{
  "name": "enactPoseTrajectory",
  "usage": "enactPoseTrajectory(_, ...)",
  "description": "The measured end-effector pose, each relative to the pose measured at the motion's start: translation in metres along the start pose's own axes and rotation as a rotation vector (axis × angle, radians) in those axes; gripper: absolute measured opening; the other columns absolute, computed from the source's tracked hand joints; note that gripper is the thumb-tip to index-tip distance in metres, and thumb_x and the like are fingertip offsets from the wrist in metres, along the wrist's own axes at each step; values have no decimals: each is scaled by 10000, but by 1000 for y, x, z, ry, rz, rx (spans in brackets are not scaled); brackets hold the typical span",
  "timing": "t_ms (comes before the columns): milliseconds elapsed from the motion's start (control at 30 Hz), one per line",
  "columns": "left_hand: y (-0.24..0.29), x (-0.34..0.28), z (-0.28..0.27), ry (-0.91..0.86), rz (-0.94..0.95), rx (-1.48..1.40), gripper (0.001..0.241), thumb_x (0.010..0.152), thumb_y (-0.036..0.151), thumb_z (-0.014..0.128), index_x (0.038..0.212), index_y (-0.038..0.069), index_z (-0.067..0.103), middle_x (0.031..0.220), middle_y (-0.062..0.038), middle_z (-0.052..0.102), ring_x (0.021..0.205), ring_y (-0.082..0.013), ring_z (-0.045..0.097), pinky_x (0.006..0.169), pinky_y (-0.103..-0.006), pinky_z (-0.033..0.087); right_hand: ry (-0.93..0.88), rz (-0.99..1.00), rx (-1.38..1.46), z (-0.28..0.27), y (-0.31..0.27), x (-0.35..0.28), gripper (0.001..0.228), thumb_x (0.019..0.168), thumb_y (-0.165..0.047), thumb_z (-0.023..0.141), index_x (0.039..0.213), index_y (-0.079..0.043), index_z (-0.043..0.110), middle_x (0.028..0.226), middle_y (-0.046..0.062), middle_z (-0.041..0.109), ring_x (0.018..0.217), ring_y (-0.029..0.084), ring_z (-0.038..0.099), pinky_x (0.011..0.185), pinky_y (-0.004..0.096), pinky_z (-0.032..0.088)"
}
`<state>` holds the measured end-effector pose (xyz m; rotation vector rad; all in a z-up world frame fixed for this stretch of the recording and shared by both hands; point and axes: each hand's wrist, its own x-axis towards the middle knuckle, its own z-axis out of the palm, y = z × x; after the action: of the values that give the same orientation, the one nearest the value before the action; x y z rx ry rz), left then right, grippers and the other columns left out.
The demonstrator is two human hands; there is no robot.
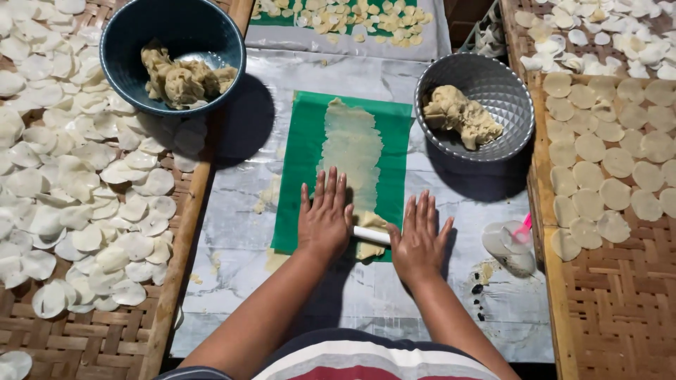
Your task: Rolling out small portions of dough into thin sheets using a rolling pin on a flat surface
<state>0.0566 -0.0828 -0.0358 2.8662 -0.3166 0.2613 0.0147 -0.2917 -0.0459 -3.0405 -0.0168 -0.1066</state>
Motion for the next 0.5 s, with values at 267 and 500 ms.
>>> enactPoseTrajectory(267, -13, -58, -20, 69, 132, 66, 668, 1044, 441, 376, 1618, 110, 295, 1705, -59, 246, 1585, -261, 157, 1252, -516, 85, 201, -214, 220, -53, -10, -63, 479, 886, -175, 675, 1358, -121, 609, 1241, 54, 572, 1109, 252, 549, 1034, 442, 392)
enactPoseTrajectory(500, -7, -14, -33, 91, 149, 55, 660, 1016, 356, 422, 1600, 64, 319, 1686, -87, 290, 1579, -251, 185, 1263, -503, 79, 206, -254, 232, -57, 1, -38, 460, 866, -141, 705, 1323, -119, 655, 1032, 42, 622, 961, 219, 588, 1009, 452, 395)
